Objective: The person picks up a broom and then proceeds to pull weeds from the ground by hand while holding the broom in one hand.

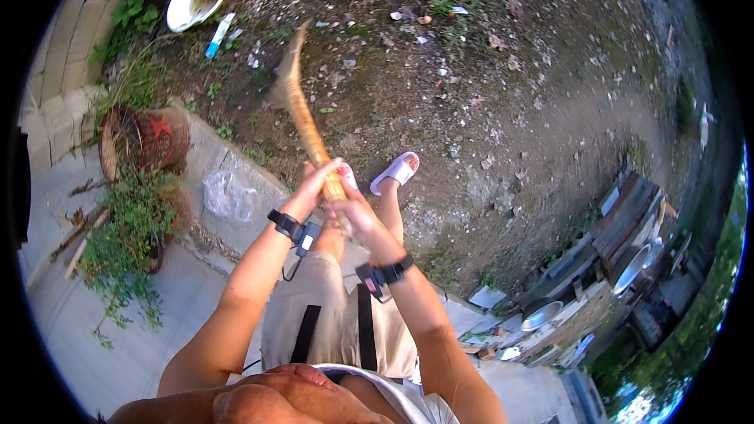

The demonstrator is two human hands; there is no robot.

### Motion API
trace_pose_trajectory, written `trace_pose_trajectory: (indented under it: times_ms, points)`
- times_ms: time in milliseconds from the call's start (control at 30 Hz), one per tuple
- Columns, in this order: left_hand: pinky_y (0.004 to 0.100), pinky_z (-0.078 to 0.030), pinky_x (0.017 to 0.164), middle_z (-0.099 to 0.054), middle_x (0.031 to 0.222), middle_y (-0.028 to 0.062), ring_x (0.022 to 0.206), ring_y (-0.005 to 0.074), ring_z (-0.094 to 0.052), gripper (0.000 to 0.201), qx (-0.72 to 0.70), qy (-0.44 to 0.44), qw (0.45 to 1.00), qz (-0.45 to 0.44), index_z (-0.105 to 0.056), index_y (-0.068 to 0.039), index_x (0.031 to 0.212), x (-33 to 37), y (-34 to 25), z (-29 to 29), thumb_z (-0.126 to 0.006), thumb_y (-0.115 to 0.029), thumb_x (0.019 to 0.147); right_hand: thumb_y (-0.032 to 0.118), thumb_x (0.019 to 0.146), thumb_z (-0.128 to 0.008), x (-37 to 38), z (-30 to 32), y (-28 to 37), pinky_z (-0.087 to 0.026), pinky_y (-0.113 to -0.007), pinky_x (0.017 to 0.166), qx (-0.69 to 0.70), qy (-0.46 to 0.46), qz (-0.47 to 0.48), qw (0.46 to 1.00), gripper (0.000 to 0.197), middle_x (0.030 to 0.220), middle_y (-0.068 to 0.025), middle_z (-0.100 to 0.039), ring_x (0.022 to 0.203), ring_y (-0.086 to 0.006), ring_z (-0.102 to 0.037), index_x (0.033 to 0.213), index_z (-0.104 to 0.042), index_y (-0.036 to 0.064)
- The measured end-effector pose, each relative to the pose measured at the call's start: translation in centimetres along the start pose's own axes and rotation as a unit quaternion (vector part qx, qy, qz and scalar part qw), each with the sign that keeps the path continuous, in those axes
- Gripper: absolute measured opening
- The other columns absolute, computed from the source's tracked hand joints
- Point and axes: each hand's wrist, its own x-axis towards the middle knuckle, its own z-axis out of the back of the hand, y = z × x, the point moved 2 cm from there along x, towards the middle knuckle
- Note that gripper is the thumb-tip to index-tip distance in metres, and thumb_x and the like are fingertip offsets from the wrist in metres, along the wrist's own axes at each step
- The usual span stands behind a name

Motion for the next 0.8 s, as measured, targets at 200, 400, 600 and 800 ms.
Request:
trace_pose_trajectory:
  times_ms: [200, 400, 600, 800]
  points:
    - [0.0319, -0.056, 0.065, -0.064, 0.081, 0.0119, 0.073, 0.0202, -0.064, 0.024, 0.151, 0.013, 0.987, 0.05, -0.057, 0.001, 0.092, 6.9, -0.8, -10.3, -0.065, -0.02, 0.083, 0.0, 0.083, -0.055, 1.4, 10.8, 6.6, -0.046, -0.022, 0.046, 0.166, 0.062, -0.006, 0.984, 0.038, 0.08, -0.0081, -0.057, 0.057, -0.0105, -0.055, 0.118, -0.044, 0.0056]
    - [0.0304, -0.055, 0.067, -0.062, 0.084, 0.0089, 0.075, 0.0189, -0.064, 0.026, 0.205, 0.183, 0.956, 0.103, -0.051, 0.001, 0.098, 9.4, 5.3, -27.2, -0.065, -0.014, 0.082, -0.002, 0.079, -0.053, -8.2, 17.9, 11.0, -0.045, -0.023, 0.045, 0.179, -0.11, 0.154, 0.965, 0.043, 0.082, -0.0059, -0.055, 0.059, -0.0111, -0.054, 0.12, -0.043, 0.0076]
    - [0.0335, -0.057, 0.073, -0.055, 0.095, 0.0082, 0.085, 0.0193, -0.063, 0.045, 0.142, 0.272, 0.943, 0.128, -0.037, -0.005, 0.117, 6.6, 8.3, -29.3, -0.066, -0.012, 0.084, -0.007, 0.073, -0.048, -12.5, 17.7, 8.6, -0.051, -0.027, 0.071, -0.001, -0.247, 0.25, 0.936, 0.09, 0.119, -0.0114, -0.05, 0.092, -0.0181, -0.059, 0.15, -0.006, 0.0134]
    - [0.0343, -0.057, 0.073, -0.061, 0.084, 0.01, 0.081, 0.0197, -0.064, 0.021, 0.127, 0.105, 0.985, 0.057, -0.048, -0.002, 0.101, 3.3, 5.2, -26.8, -0.06, -0.011, 0.086, -0.007, 0.069, -0.054, -11.9, 17.5, 10.0, -0.051, -0.028, 0.071, -0.044, -0.124, 0.221, 0.966, 0.088, 0.126, -0.0135, -0.045, 0.1, -0.0201, -0.055, 0.148, -0.017, 0.0107]
